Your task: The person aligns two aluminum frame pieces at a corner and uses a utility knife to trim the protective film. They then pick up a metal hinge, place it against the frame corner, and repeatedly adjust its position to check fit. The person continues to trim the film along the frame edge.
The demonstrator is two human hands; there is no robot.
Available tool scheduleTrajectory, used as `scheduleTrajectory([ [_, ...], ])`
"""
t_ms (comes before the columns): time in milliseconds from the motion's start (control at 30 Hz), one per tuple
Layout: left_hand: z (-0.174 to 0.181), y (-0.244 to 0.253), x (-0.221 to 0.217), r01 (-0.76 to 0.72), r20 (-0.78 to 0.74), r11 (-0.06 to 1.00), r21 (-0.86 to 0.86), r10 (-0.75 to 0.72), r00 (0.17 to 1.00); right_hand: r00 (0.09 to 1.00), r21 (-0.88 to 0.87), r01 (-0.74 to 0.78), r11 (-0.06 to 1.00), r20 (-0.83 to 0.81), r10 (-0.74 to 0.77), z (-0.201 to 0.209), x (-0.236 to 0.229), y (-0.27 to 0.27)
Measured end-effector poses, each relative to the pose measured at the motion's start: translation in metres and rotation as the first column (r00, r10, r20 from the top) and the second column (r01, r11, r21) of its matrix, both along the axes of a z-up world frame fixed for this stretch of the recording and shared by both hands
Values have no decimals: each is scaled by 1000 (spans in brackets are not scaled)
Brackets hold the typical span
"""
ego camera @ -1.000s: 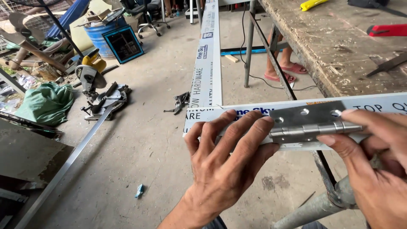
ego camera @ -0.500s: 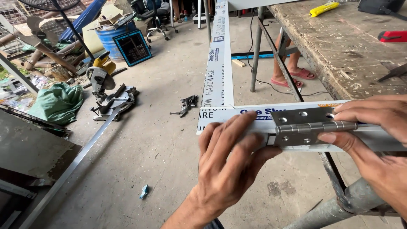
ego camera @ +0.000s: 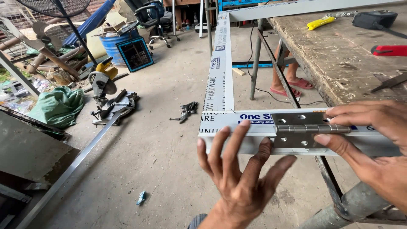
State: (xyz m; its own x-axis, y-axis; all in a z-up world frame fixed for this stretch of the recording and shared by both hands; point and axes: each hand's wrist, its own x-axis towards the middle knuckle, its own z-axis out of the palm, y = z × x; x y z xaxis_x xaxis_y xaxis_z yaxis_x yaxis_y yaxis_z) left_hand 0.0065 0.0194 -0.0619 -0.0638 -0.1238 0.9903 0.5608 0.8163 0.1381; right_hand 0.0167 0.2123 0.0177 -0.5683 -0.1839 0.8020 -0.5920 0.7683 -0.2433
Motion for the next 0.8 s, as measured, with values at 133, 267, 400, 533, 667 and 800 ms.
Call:
scheduleTrajectory([
  [133,-9,28,10,-160,149,950,267,123,981,993,170,-57,984,-90,73,4,-12,13],
  [267,-5,70,9,-138,197,894,427,57,979,978,222,-108,969,-151,143,7,-16,17],
  [400,6,97,8,-93,150,800,593,3,989,982,230,-97,968,-137,131,9,-18,18],
  [533,4,107,2,-116,149,797,593,33,988,981,155,-162,975,-86,177,15,-17,13],
  [667,13,109,-2,-128,142,775,619,51,989,983,121,-174,977,-29,179,20,-18,13],
  [800,16,111,-11,-127,96,763,634,86,992,980,135,-190,972,-35,197,19,-24,16],
])
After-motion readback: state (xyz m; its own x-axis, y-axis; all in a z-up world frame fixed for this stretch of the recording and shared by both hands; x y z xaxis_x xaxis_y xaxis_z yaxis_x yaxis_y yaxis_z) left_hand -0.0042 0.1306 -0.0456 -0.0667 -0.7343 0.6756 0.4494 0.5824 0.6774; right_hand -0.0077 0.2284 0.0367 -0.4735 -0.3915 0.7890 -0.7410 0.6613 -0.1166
